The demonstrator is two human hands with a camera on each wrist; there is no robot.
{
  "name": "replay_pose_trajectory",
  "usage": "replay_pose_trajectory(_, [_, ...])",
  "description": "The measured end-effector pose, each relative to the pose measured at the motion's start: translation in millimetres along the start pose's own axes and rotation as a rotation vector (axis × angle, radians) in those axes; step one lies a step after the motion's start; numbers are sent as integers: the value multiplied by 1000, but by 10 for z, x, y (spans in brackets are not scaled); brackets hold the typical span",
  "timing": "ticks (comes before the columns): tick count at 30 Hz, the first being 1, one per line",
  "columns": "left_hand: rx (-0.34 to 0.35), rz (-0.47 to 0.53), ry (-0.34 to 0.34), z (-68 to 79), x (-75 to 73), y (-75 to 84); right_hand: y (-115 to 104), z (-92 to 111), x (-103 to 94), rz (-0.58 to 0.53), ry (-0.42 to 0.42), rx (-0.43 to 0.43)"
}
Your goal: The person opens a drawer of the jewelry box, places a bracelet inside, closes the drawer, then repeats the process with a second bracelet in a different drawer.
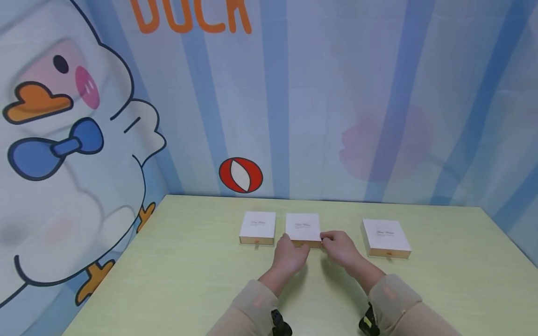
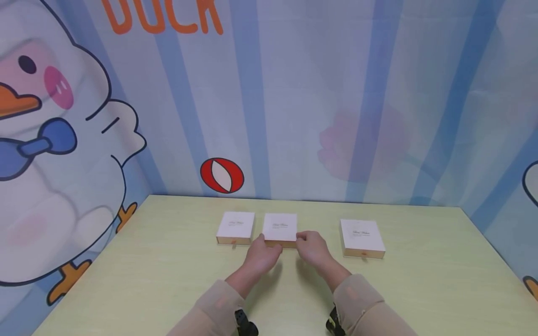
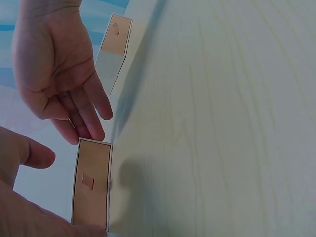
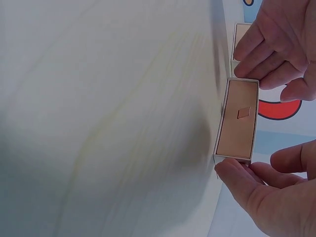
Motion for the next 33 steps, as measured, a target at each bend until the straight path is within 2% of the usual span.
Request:
replay_pose_trajectory(10, [18,-3,-9,12,20,17,0,12,-4,-9,3,-1])
replay_pose_trajectory(20, [109,-19,0,38,29,103,-29,58,-60,35,23,-44])
replay_pose_trajectory(33, [139,-40,8,102,82,169,-9,131,-158,56,28,-78])
Point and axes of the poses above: each hand's wrist, its own z-axis away from the middle knuckle, its own x-axis out of the palm, y = z × x, the point moved 8 cm from there along -z, towards the middle knuckle, and after that the axes turned 8 degrees about z, right-handed, at the moved point
